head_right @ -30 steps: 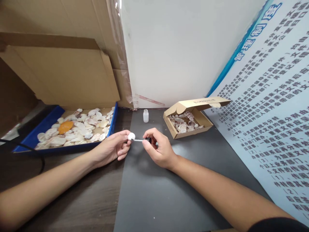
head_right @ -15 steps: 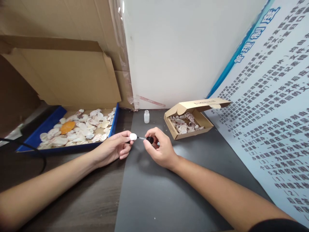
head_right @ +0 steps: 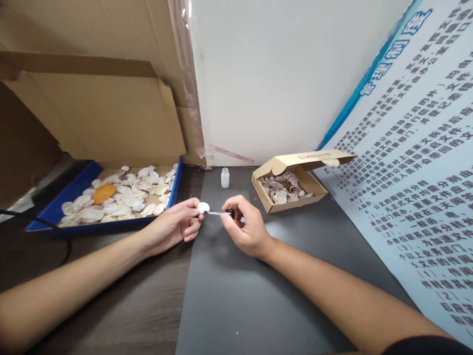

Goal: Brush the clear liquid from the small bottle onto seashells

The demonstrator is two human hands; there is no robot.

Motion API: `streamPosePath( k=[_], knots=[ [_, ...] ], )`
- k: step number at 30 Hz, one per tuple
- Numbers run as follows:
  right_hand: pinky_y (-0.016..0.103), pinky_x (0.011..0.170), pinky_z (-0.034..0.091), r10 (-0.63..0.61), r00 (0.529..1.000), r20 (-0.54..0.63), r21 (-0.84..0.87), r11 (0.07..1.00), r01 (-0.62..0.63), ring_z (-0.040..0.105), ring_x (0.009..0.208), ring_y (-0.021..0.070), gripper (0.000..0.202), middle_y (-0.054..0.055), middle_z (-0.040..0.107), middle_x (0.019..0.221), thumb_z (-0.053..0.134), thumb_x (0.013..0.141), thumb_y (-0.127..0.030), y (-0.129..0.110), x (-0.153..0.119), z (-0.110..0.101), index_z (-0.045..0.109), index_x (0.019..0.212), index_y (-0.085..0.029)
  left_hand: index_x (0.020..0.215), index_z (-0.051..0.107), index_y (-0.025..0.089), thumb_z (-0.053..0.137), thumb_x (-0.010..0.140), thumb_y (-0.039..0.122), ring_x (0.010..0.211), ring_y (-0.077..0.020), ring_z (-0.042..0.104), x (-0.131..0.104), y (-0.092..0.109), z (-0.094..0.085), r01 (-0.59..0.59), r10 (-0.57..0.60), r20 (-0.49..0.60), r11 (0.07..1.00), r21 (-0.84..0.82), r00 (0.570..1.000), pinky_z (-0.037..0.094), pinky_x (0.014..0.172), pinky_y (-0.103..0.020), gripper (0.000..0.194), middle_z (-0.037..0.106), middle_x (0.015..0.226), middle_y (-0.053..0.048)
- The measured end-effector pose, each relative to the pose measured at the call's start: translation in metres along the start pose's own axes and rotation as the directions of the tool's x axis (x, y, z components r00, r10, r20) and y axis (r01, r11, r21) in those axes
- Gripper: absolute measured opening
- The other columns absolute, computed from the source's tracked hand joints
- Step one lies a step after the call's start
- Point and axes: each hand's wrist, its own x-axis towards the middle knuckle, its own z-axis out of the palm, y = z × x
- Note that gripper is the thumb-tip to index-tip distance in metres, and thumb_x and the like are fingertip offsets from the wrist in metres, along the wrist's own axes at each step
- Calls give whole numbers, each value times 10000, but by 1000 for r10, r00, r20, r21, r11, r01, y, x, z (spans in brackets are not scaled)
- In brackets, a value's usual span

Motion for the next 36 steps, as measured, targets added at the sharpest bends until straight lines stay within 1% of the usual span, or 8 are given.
streamPosePath(
  k=[18, 23, 26, 28, 30, 31, 33, 36],
  knots=[
    [276, 538, 391, 39, 999, -28, 0, 999, -39, 440, 570, 132, 49, -30, 481, 717, 575, 900, -254, 1, 1, 1, 563, 946, -242, 812, 491, 181, 687, 829, 209, 469, -45, 439, 0, 0, 2, -2, 3, -2, 999, 38, 1000, 396, 433, -171, 199, 568, 738, 28],
    [266, 530, 359, 82, 996, -47, 19, 997, -81, 416, 554, 122, 51, -43, 457, 697, 537, 942, -270, 2, 5, 0, 557, 970, -232, 798, 498, 196, 569, 827, 214, 486, -94, 443, 0, -6, 5, -19, 19, 2, 985, 169, 1000, 398, 457, -196, 79, 490, 597, 41],
    [263, 532, 355, 117, 993, -28, 47, 992, -115, 414, 552, 120, 119, -47, 445, 693, 475, 986, -321, 4, 8, -1, 547, 980, -226, 763, 482, 205, 480, 780, 192, 491, -123, 479, -4, 0, 8, 3, -14, 26, 932, 361, 1000, 381, 469, -221, 22, 503, 584, 24],
    [257, 523, 350, 139, 990, 3, 69, 988, -139, 412, 547, 115, 146, -53, 429, 688, 466, 994, -349, 6, 9, -1, 532, 961, -224, 728, 478, 206, 448, 776, 195, 497, -129, 465, -9, 16, 7, -35, 3, 56, 813, 582, 998, 336, 480, -227, 58, 505, 586, 18],
    [247, 504, 343, 164, 986, 40, 92, 982, -167, 409, 530, 107, 150, -62, 419, 684, 482, 990, -367, 9, 10, 0, 513, 958, -224, 672, 482, 199, 500, 778, 209, 556, -131, 441, -15, 40, 1, -187, 180, 105, 537, 823, 978, 319, 534, -231, 108, 477, 594, 20],
    [242, 492, 341, 177, 982, 60, 104, 978, -182, 409, 517, 103, 151, -67, 416, 680, 494, 985, -374, 10, 9, 1, 506, 964, -225, 666, 487, 198, 521, 784, 228, 591, -139, 439, -17, 54, -5, -212, 298, 95, 389, 897, 950, 316, 559, -235, 127, 483, 613, 17],
    [232, 469, 347, 201, 974, 100, 125, 969, -213, 425, 493, 94, 167, -72, 423, 687, 523, 972, -392, 12, 9, 2, 496, 976, -227, 716, 518, 203, 477, 808, 228, 638, -158, 463, -19, 79, -20, -134, 395, 53, 182, 974, 917, 332, 596, -249, 103, 516, 655, 10],
    [220, 457, 375, 227, 963, 144, 147, 958, -247, 471, 496, 81, 203, -53, 467, 775, 560, 948, -419, 13, 9, 3, 490, 976, -230, 776, 555, 207, 435, 832, 278, 709, -187, 524, -15, 105, -49, 132, 272, -120, -27, 991, 955, 377, 648, -270, 150, 589, 745, -13]
  ],
)
